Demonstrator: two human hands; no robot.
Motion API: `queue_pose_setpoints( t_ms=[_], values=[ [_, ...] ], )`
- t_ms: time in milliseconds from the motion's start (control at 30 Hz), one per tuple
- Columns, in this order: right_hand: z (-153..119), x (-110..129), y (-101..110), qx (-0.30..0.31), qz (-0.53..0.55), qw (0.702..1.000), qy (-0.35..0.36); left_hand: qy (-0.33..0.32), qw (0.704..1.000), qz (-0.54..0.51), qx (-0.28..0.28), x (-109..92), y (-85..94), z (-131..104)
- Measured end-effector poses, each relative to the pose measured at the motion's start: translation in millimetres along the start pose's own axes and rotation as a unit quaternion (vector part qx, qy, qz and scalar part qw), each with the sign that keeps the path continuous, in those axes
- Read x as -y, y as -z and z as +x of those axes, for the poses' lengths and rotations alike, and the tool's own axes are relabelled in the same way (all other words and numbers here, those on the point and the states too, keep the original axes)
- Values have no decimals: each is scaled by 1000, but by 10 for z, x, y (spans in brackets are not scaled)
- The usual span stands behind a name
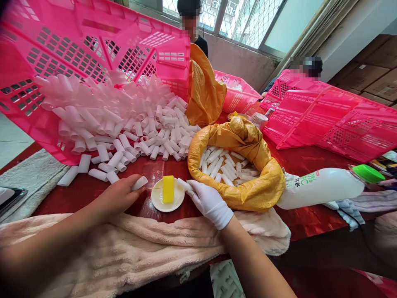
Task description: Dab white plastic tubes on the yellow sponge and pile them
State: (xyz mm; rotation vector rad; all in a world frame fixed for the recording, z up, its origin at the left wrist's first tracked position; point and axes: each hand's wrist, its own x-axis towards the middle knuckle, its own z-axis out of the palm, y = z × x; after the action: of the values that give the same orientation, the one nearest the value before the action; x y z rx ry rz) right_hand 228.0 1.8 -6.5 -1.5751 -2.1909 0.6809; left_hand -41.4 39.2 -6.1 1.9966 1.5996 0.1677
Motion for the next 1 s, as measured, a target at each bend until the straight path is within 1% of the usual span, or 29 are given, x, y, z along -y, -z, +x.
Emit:
queue_pose_setpoints(
  t_ms=[100, 200, 233, 267, 300, 333, 367, 400, 433, 500, 533, 567, 633, 667, 700, 733, 767, 833, 900, 933, 1000],
  values=[
    [-3, 5, -20, -32, 17, 999, 1, -13, 999, -35, -1, -16, 17, -10],
    [-34, 27, 116, -85, 104, 991, 0, -11, 998, -64, 2, -40, 19, -19],
    [-41, 16, 195, -116, 150, 982, -4, -10, 997, -72, 4, -42, 16, -15],
    [-41, -14, 285, -161, 196, 967, -6, -8, 997, -77, 8, -40, 12, -7],
    [-31, -67, 378, -222, 234, 947, -3, -6, 997, -78, 13, -34, 7, 3],
    [-11, -144, 467, -287, 256, 923, 3, -4, 997, -72, 19, -25, 4, 14],
    [18, -242, 546, -337, 261, 905, 7, -3, 998, -58, 27, -15, 2, 22],
    [53, -352, 610, -357, 249, 900, 1, -5, 999, -35, 35, -6, 3, 26],
    [90, -464, 656, -349, 230, 908, -15, -9, 999, -3, 38, -1, 6, 25],
    [150, -637, 699, -292, 193, 935, -63, -37, 996, 73, 26, -6, 13, 5],
    [167, -677, 701, -285, 186, 937, -76, -59, 992, 107, 14, -18, 14, -10],
    [171, -679, 695, -310, 190, 929, -70, -83, 988, 134, 2, -34, 12, -25],
    [143, -579, 663, -414, 208, 886, -13, -122, 979, 161, -15, -71, -9, -45],
    [114, -493, 636, -452, 218, 865, 18, -133, 978, 163, -20, -85, -28, -48],
    [81, -395, 598, -468, 227, 853, 41, -138, 977, 158, -25, -93, -51, -45],
    [49, -298, 544, -457, 234, 856, 53, -139, 978, 151, -31, -92, -77, -36],
    [23, -209, 473, -425, 239, 871, 60, -139, 979, 141, -37, -84, -103, -21],
    [7, -80, 281, -309, 224, 922, 66, -149, 981, 118, -45, -46, -149, 18],
    [48, -29, 57, -194, 167, 963, 79, -168, 980, 97, -48, -1, -175, 64],
    [87, -28, -51, -157, 130, 975, 84, -177, 979, 91, -48, 17, -178, 84],
    [179, -58, -227, -126, 63, 986, 89, -186, 977, 91, -44, 34, -170, 115]
  ],
)
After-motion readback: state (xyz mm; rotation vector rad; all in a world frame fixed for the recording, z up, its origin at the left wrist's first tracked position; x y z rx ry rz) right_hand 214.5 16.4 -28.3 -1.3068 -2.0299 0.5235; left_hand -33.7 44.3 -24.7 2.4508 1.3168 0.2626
